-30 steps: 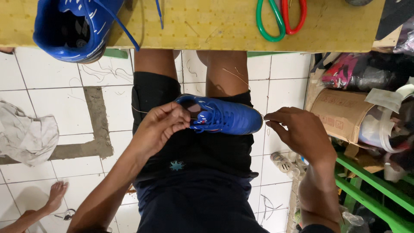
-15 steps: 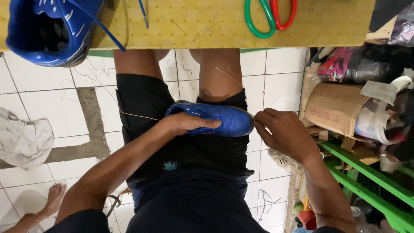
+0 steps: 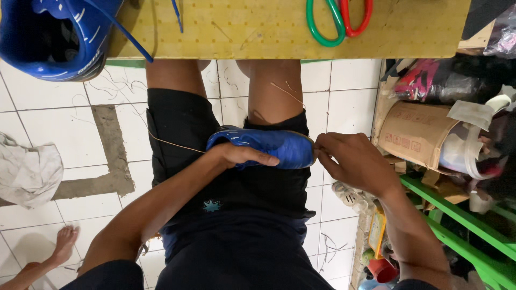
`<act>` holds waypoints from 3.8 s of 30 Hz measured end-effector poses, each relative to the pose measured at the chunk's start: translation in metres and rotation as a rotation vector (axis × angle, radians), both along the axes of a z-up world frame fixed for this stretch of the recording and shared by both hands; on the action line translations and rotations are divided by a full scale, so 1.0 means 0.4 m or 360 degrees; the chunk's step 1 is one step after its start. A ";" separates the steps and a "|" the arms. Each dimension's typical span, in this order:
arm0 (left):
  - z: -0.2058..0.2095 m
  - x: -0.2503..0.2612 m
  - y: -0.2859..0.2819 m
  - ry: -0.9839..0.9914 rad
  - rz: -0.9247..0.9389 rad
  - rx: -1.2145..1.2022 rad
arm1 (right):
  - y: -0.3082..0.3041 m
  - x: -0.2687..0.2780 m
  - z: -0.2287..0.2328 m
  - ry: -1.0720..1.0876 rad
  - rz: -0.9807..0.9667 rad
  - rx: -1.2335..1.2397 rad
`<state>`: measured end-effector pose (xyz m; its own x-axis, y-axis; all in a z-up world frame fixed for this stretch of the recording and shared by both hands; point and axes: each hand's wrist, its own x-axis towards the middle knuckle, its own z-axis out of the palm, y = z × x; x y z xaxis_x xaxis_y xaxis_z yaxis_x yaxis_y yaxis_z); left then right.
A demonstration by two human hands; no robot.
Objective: The person sits on the floor and sews a blue shoe held on their lap using a needle and thread. They repeatedly pull the thread through the shoe's material to stitch it.
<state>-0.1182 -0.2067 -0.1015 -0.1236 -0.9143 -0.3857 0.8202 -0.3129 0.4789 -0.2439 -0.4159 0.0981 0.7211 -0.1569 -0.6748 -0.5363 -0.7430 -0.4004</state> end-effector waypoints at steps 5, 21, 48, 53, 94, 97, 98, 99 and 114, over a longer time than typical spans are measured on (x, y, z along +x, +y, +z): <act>-0.003 -0.017 -0.004 0.0019 0.0059 0.0098 | -0.007 -0.003 0.001 -0.0075 -0.0002 -0.0048; -0.092 -0.057 0.016 -0.0058 -0.0003 0.0058 | -0.001 -0.012 -0.019 0.0019 -0.0027 -0.0002; 0.092 0.049 0.144 -0.0802 0.0031 -0.0188 | -0.066 -0.214 -0.115 -0.0656 -0.0805 -0.0800; 0.216 0.121 0.206 -0.1631 -0.0175 0.0060 | -0.040 -0.261 -0.181 -0.0902 -0.1337 -0.0531; 0.064 0.020 0.207 -0.2736 -0.0390 0.0641 | -0.019 -0.303 -0.223 -0.0558 -0.1018 0.1388; 0.086 0.013 0.196 -0.2776 -0.0392 0.0596 | -0.087 -0.395 -0.221 -0.0951 -0.1325 0.1518; 0.092 0.008 0.195 -0.2864 -0.0414 0.0572 | -0.085 -0.376 -0.202 -0.0777 -0.1330 0.1192; 0.098 0.003 0.193 -0.2951 -0.0436 0.0547 | -0.083 -0.358 -0.182 -0.0598 -0.1323 0.0871; 0.045 0.005 0.215 -0.2872 -0.0357 0.0521 | -0.099 -0.390 -0.298 0.0270 -0.1253 -0.0489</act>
<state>-0.1161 -0.1207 -0.0834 0.4962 -0.8116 -0.3084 -0.6222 -0.5801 0.5257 -0.3997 -0.4554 -0.0210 0.2190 -0.7623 -0.6091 -0.9752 -0.1919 -0.1104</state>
